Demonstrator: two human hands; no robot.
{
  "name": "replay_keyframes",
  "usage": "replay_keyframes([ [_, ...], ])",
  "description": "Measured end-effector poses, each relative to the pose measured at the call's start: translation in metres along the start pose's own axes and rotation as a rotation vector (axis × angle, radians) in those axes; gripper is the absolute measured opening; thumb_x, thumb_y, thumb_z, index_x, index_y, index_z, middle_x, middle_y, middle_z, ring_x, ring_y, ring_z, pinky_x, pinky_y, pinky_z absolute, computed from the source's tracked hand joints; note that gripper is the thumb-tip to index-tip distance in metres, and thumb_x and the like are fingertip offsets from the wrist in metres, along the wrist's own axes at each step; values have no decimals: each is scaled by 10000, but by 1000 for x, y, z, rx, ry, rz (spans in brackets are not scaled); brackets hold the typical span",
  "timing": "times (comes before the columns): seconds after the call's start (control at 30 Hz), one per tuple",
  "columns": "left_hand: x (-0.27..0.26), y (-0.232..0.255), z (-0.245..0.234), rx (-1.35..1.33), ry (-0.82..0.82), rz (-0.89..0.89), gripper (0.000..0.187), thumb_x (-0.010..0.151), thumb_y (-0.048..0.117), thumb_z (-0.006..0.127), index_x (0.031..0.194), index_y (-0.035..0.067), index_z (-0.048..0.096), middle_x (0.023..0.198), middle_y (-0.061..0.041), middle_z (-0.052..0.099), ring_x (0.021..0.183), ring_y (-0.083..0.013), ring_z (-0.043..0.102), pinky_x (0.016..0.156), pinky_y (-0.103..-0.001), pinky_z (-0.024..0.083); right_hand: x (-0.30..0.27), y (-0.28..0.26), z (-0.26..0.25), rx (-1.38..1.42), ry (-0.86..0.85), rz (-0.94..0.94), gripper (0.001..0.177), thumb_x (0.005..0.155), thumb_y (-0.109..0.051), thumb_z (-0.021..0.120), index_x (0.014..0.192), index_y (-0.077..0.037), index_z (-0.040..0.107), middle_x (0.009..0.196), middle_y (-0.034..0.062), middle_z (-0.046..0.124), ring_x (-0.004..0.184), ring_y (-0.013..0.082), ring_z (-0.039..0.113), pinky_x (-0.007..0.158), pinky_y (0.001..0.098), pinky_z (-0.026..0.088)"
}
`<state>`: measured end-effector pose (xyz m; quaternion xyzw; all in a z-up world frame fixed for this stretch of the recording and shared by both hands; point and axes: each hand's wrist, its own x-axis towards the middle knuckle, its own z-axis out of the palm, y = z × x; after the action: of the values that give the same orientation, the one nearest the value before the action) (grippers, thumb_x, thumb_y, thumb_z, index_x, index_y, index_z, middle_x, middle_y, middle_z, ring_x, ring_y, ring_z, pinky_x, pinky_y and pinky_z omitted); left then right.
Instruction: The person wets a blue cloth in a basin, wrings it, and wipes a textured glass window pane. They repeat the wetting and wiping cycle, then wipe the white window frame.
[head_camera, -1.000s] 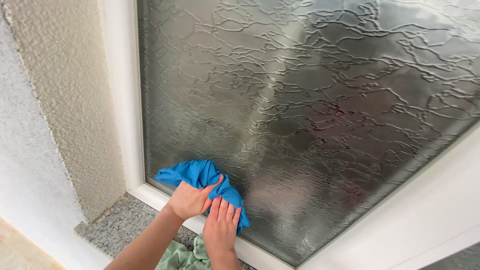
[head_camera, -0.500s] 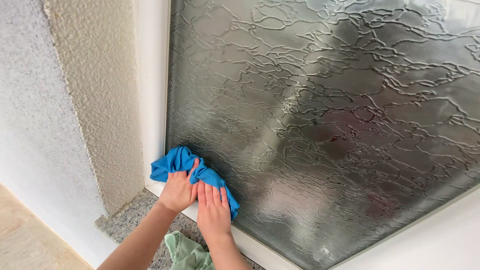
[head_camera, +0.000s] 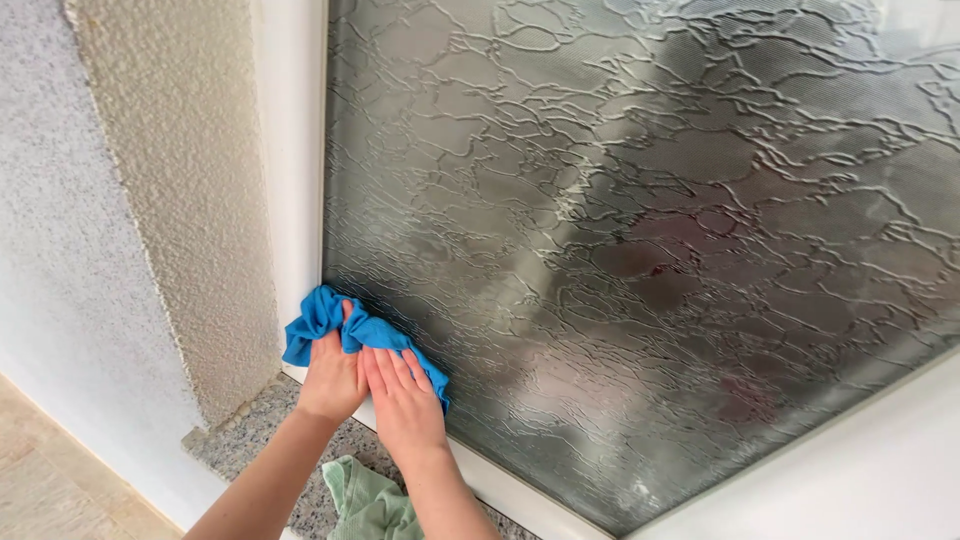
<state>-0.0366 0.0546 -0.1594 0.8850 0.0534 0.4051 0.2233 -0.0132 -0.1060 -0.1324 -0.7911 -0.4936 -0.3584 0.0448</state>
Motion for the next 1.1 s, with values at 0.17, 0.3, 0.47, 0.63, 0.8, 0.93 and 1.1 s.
replay_keyframes([
  [0.17, -28, 36, 14, -136, 113, -157, 777, 1061, 419, 335, 1639, 14, 11, 1683, -318, 41, 1569, -489, 60, 1285, -546, 53, -10, 18, -31, 113, -21, -121, 505, 962, -102, 501, 1460, -47, 564, 1465, 90, 604, 1347, 224, 544, 1286, 412, 274],
  [0.3, -39, 47, 12, -105, 113, -272, 880, 984, 389, 478, 1633, -25, 51, 1474, -350, 268, 1351, -537, 296, 1170, -555, 226, -19, 25, -61, 197, -9, -138, 443, 956, -36, 550, 1396, -19, 594, 1418, 105, 616, 1313, 234, 562, 1264, 419, 319],
  [0.47, -59, 55, 13, 173, -49, -462, 933, 890, 576, 559, 1565, -14, 300, 1387, -234, 508, 1305, -458, 498, 1090, -580, 358, -37, 20, -102, 258, -22, -40, 402, 900, 3, 610, 1300, -37, 608, 1320, 80, 627, 1223, 245, 582, 1199, 439, 371],
  [0.63, -63, 122, -9, 107, -155, -252, 511, 868, 434, 679, 1197, 61, 561, 999, -184, 685, 886, -419, 679, 820, -533, 531, -89, 22, -133, 334, 73, 269, 322, 964, -138, 508, 1247, -78, 652, 1290, 85, 645, 1157, 299, 580, 1021, 499, 379],
  [0.8, -78, 190, 35, -106, -306, 155, 254, 887, 209, 676, 1076, 73, 573, 901, -167, 688, 821, -405, 658, 760, -491, 533, -168, 41, -153, 82, 12, 572, 376, 774, -95, 588, 1130, -212, 617, 1096, 1, 637, 1056, 241, 590, 999, 457, 382],
  [0.93, -85, 243, 51, -261, -478, 318, 173, 918, 121, 658, 1057, 93, 558, 864, -146, 717, 747, -393, 686, 736, -488, 541, -211, 49, -156, -252, 18, 802, 213, 821, -141, 563, 1015, -228, 574, 929, -35, 614, 918, 210, 610, 981, 421, 392],
  [1.1, -98, 270, 62, -338, -601, 452, 246, 925, 82, 598, 1165, 104, 552, 971, -117, 715, 920, -349, 664, 848, -441, 444, -258, 52, -128, -370, -181, 1009, 183, 880, -230, 562, 1059, -192, 554, 996, -3, 628, 986, 230, 639, 960, 417, 456],
])
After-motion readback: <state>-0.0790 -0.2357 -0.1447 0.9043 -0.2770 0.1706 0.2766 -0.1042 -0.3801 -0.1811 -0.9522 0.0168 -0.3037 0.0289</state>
